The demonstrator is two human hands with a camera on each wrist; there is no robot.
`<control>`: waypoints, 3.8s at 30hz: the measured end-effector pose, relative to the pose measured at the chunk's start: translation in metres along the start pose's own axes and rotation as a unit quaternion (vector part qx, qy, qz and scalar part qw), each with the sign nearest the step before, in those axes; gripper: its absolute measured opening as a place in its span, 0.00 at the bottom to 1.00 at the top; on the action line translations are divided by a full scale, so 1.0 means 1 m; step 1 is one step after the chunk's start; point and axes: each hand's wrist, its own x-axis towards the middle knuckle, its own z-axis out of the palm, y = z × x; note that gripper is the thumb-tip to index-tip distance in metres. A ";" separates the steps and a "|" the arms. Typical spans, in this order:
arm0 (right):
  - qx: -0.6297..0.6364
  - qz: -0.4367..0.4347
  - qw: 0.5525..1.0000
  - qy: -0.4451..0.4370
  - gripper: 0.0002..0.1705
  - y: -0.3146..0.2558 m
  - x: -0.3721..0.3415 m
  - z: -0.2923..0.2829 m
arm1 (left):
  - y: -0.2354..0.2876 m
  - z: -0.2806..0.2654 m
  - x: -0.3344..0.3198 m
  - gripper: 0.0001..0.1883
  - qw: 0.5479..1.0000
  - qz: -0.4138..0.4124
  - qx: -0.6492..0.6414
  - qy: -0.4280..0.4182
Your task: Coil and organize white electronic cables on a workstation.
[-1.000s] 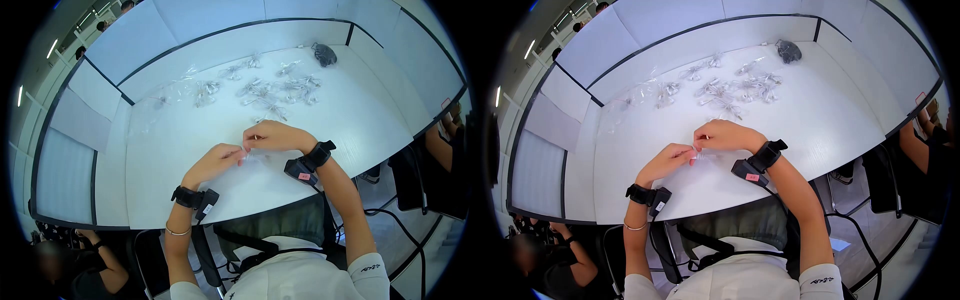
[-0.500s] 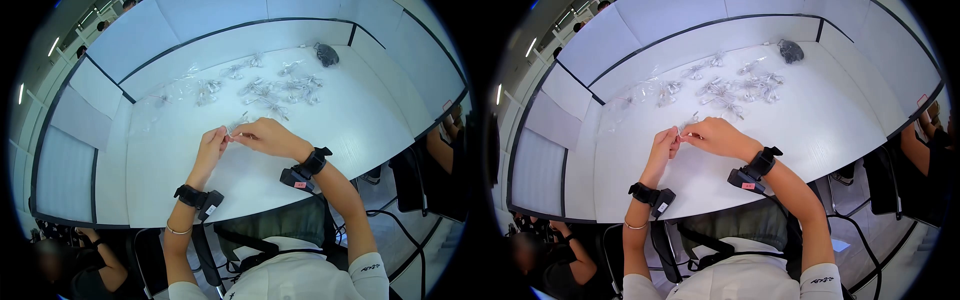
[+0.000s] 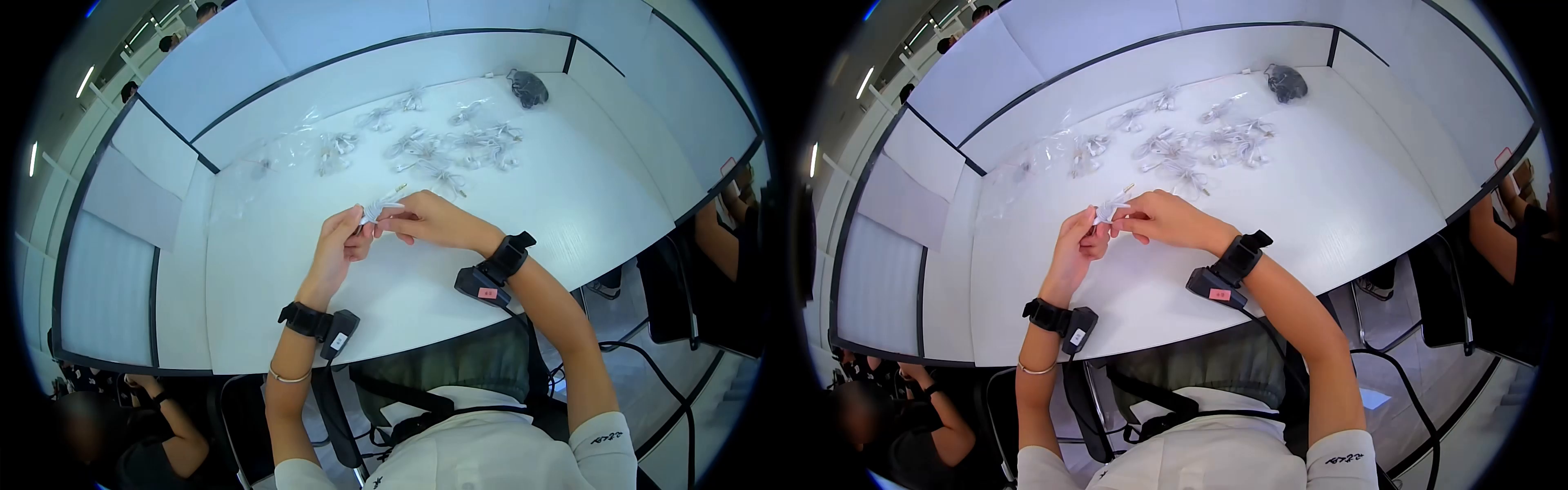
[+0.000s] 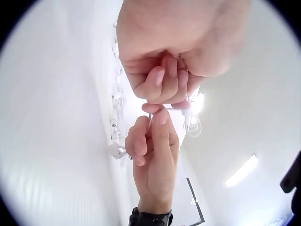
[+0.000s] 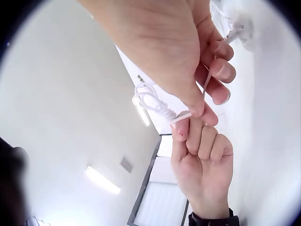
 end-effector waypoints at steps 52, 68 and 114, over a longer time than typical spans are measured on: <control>-0.086 -0.028 0.988 0.129 0.12 -0.007 0.003 0.016 | -0.005 0.016 0.001 0.19 0.992 0.036 -0.069 0.096; 0.141 -0.027 0.986 -0.088 0.08 -0.001 -0.004 0.000 | -0.003 -0.015 -0.003 0.15 0.996 -0.027 0.027 -0.086; -0.091 -0.037 0.988 0.120 0.09 -0.002 0.004 0.014 | -0.023 0.006 0.005 0.17 0.967 0.015 0.244 0.066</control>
